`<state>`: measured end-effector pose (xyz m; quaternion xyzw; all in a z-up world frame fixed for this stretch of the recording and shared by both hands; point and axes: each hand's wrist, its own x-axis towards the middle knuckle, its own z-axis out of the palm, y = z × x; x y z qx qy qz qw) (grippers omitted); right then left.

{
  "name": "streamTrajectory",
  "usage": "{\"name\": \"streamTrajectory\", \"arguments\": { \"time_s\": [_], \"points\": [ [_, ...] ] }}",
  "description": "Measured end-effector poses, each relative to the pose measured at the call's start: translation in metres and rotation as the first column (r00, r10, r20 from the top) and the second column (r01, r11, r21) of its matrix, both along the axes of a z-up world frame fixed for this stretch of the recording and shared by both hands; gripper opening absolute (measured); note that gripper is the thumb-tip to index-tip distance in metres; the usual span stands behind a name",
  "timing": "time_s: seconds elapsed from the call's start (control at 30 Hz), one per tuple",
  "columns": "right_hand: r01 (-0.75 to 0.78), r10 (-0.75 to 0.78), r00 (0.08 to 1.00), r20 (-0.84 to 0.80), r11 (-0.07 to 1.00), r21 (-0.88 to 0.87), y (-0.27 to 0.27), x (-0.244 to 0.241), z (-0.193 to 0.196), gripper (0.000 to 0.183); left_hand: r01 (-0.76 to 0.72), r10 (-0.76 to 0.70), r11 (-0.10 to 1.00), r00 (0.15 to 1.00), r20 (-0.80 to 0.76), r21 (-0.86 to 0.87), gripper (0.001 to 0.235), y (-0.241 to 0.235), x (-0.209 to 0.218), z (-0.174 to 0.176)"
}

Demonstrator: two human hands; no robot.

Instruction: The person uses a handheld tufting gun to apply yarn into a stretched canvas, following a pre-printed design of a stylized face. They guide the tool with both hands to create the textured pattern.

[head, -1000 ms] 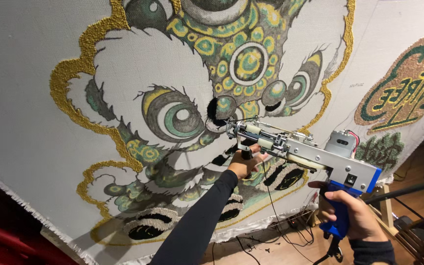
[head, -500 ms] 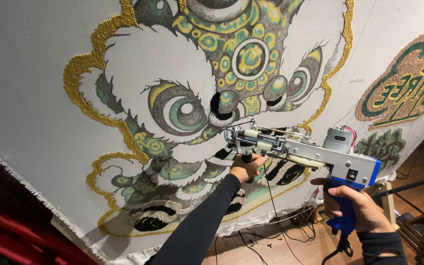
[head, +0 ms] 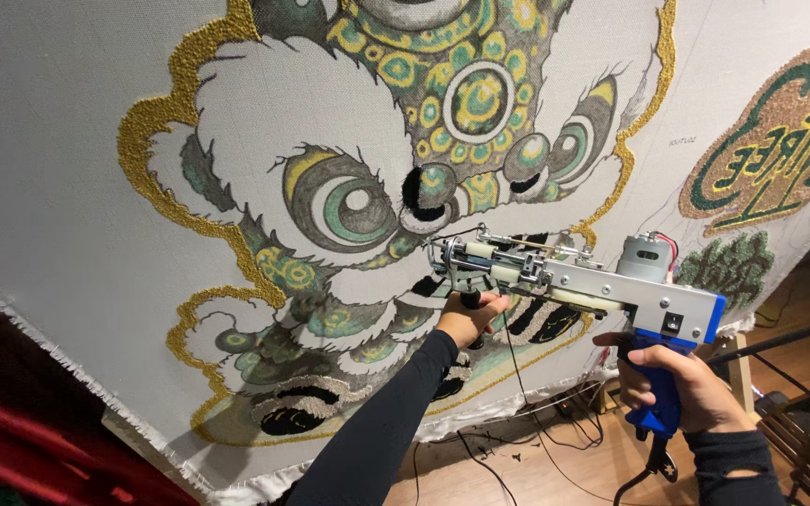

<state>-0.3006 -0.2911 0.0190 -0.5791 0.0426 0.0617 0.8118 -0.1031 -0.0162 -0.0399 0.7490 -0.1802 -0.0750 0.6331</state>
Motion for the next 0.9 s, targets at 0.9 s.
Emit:
{"name": "streamTrajectory", "arguments": {
  "time_s": [0.9],
  "points": [
    [-0.201,0.425,0.905,-0.036,0.351,-0.915,0.010,0.092,-0.257,0.032,-0.088,0.009,0.846,0.989,-0.150,-0.526,0.030,0.037,-0.014,-0.008]
  ]
}}
